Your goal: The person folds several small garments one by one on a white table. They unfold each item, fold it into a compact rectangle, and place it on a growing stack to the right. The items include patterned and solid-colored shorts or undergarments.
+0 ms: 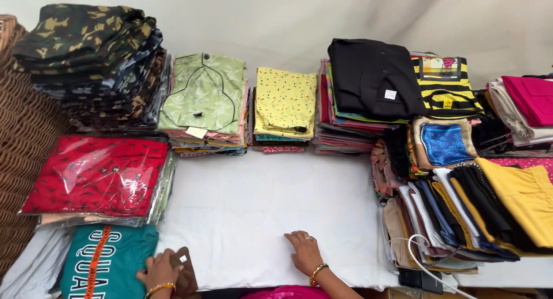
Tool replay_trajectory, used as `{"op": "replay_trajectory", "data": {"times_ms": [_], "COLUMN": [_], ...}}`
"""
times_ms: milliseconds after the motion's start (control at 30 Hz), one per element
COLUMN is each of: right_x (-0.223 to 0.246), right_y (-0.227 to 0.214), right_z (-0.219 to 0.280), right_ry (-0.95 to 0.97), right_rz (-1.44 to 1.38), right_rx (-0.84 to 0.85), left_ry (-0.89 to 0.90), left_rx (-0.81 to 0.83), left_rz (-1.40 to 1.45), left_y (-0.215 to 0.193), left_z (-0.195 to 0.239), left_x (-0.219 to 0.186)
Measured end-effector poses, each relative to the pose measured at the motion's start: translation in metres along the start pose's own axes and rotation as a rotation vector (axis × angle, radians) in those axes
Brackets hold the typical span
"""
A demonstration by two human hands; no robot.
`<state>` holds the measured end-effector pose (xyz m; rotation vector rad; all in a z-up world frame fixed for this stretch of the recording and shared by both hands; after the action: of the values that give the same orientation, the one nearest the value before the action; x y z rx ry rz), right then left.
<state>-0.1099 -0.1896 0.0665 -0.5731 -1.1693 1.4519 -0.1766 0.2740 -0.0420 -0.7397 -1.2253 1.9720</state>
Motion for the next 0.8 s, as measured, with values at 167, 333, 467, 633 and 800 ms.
{"op": "replay_trajectory", "data": {"times_ms": [167,333,467,633,800], "right_x": [0.005,0.021,0.044,0.037,0.009], "right_y": [0.019,0.016,-0.02,-0.04,-0.025], "right_z": [-0.003,-0.02,-0.035,-0.03,-0.027], "right_ry": [0.131,-0.004,0.057,-0.066,-0.017], "right_rz": [-0.067,-0.277,-0.902,-1.602,-1.681], "right_rx": [-0.01,-0.293,-0.329,-0.203,-0.145], "left_ry": [0.166,0.64,0.717,0.567,0.393], "left_rx": [0.202,0.03,0.366,0.613,0.593], "left_rz": [0.216,0.664,1.039,1.509,1.475], "left_y": [-0.028,-0.085,-0.103,-0.132,-0.074], "left_z": [-0.016,0.014,0.033,0.074,0.077], "left_x": [-0.027,-0.142,-0.221,-0.267,-0.272]}}
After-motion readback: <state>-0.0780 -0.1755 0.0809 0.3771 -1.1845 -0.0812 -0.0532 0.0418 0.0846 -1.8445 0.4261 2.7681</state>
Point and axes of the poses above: each hand's wrist, its own z-axis away from the middle knuckle, its own y-axis out of the palm, x = y × z, the point moved 1 cm from there along -z, towards the middle knuckle, and after that the axes turned 11 degrees about z, right-handed, at the moved point
